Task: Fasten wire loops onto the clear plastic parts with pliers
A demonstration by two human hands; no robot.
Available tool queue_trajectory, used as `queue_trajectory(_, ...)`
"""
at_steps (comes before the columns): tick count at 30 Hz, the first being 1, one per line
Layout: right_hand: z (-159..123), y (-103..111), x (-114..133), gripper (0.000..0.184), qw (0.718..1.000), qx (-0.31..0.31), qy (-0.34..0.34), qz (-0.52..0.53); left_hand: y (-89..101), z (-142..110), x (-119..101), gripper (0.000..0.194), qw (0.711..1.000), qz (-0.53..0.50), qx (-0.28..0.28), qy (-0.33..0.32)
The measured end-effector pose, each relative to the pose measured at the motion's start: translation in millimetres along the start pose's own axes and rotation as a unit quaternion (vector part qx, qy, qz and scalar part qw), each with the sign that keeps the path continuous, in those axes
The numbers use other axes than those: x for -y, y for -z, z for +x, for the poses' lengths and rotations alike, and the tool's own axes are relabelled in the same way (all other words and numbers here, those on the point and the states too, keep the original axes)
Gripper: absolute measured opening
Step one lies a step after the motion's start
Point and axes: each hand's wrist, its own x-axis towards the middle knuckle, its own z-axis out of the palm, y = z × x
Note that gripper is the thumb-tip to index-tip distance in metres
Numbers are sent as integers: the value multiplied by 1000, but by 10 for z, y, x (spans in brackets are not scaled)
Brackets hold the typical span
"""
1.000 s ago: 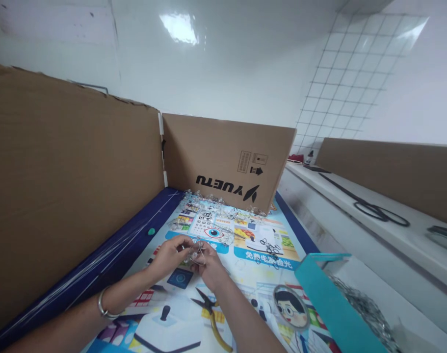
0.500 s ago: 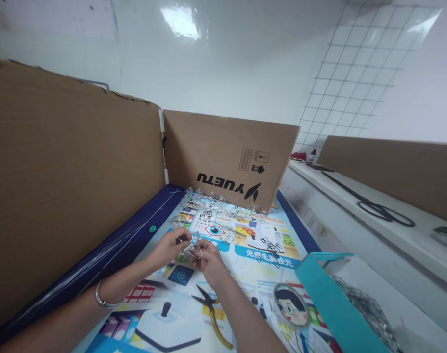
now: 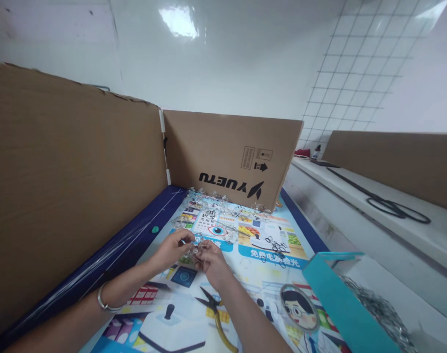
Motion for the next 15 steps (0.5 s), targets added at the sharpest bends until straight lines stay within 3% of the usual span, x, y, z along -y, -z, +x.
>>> queue_trajectory(15, -16, -21, 3, 30, 1000, -2, -5, -6, -77, -15, -40, 15, 998, -13, -2, 58)
